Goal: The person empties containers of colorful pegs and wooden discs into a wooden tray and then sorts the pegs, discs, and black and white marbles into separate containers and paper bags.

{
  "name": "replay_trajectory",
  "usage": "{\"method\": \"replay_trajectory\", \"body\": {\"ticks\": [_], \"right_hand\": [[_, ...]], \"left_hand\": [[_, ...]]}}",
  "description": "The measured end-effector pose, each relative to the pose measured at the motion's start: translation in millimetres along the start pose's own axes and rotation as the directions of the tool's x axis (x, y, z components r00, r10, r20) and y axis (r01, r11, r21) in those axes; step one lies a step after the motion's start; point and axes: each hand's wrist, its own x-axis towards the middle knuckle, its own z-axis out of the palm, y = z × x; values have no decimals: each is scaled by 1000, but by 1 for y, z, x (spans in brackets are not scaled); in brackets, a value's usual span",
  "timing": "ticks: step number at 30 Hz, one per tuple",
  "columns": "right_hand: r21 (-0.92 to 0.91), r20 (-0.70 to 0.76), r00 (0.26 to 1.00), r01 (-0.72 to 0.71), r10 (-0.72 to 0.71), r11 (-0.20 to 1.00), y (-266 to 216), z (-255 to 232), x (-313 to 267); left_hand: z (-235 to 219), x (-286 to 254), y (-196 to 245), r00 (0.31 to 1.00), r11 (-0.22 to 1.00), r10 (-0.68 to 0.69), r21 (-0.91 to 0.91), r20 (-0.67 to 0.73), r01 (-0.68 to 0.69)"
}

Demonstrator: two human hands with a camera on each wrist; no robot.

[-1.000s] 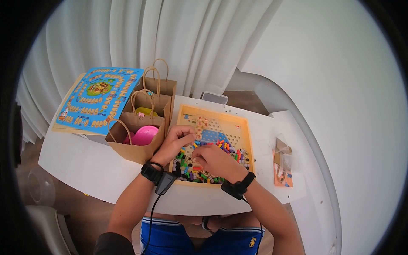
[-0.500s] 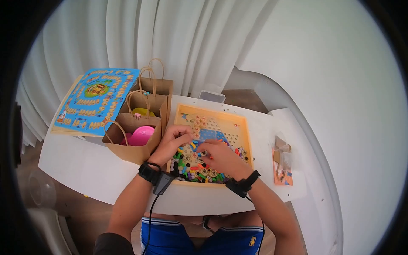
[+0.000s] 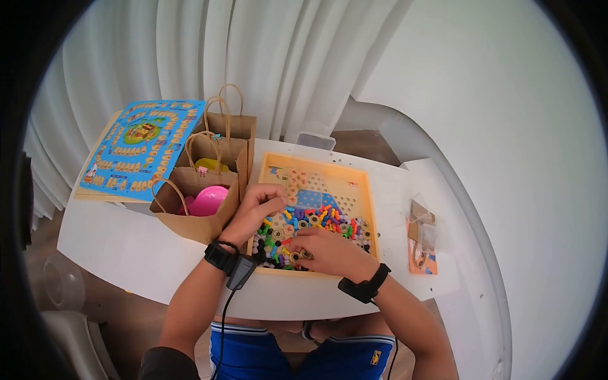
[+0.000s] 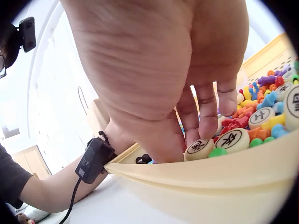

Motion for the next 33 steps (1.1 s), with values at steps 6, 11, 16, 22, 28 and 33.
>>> {"method": "replay_trajectory", "body": {"ticks": [6, 11, 16, 22, 28, 33], "right_hand": [[-4, 48, 996, -78, 78, 997, -9, -4, -1], [0, -66, 995, -77, 77, 997, -5, 3, 0], [-10, -90, 996, 17, -17, 1000, -4, -4, 0], [-76, -257, 959, -145, 121, 987, 10, -18, 7], [-123, -202, 976, -110, 83, 986, 28, -11, 18], [-191, -198, 978, -101, 62, 976, 27, -11, 19]], "left_hand": [[-1, 1, -2, 1000, 1000, 7, -17, 5, -7], [-5, 0, -3, 1000, 1000, -15, -16, 9, 16], [-5, 0, -1, 999, 1000, -2, -15, 35, 3], [-3, 0, 0, 1000, 1000, -11, -18, 28, 12], [-5, 0, -3, 1000, 1000, -6, -5, 29, 6], [-5, 0, -2, 999, 1000, -18, -10, 26, 19]]}}
